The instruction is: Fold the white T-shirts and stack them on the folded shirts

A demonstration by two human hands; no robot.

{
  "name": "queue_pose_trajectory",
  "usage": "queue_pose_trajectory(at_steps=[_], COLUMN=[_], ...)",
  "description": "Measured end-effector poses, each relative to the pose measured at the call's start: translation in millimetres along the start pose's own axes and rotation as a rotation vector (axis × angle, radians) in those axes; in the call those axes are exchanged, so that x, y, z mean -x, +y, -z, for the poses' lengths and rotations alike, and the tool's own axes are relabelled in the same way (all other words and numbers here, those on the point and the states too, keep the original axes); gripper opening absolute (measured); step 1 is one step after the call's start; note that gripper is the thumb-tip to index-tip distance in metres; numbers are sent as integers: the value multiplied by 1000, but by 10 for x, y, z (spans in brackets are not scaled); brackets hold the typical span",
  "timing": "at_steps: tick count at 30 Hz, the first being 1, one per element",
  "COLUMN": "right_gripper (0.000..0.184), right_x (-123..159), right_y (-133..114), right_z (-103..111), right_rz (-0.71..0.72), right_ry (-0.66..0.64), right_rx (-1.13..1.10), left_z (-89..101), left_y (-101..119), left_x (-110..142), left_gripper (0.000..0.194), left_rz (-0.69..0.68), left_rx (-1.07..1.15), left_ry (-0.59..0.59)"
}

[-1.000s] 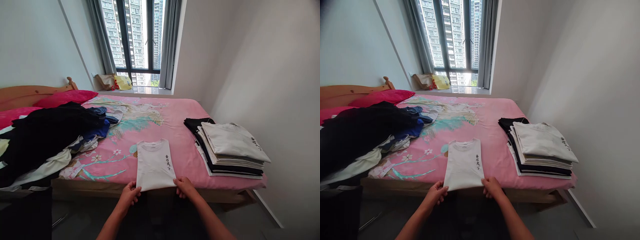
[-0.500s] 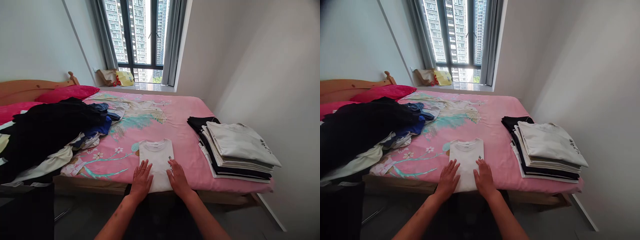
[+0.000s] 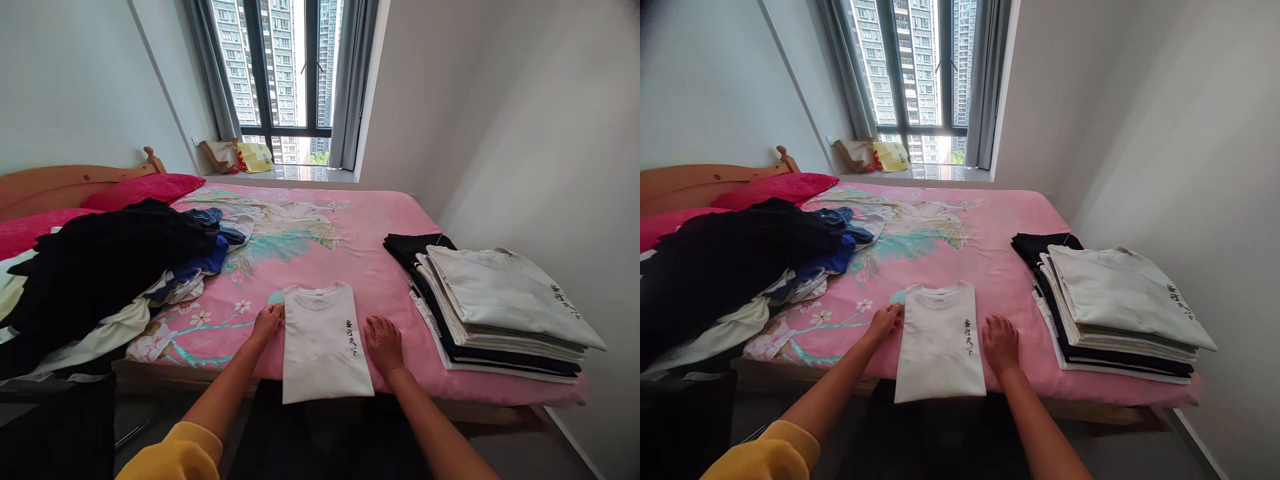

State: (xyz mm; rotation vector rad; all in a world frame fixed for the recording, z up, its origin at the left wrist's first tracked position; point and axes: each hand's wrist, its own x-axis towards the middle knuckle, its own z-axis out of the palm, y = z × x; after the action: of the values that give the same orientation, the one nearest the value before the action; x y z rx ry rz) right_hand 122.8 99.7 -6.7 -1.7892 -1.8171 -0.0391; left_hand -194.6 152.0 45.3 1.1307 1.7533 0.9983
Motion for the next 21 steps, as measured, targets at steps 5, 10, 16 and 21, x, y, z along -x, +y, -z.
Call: queue_pose_trajectory(at_steps=[5, 10, 16, 21], right_gripper=[27, 25, 25, 25], right_x=[18, 0, -11, -12], right_y=[25, 34, 46, 56], right_z=[-65, -59, -65, -72], right_rz=[19, 19, 13, 15], right_ry=[43, 68, 65, 69], right_rx=[-21, -61, -87, -97], left_z=[-32, -24, 3, -43], left_y=[145, 204, 180, 187], left_x=[-447, -627, -653, -638], left_gripper=[30, 32, 30, 31], left_rz=[176, 241, 218, 192], left_rx=[25, 113, 269, 311], left_ry=[-30, -130, -288, -275])
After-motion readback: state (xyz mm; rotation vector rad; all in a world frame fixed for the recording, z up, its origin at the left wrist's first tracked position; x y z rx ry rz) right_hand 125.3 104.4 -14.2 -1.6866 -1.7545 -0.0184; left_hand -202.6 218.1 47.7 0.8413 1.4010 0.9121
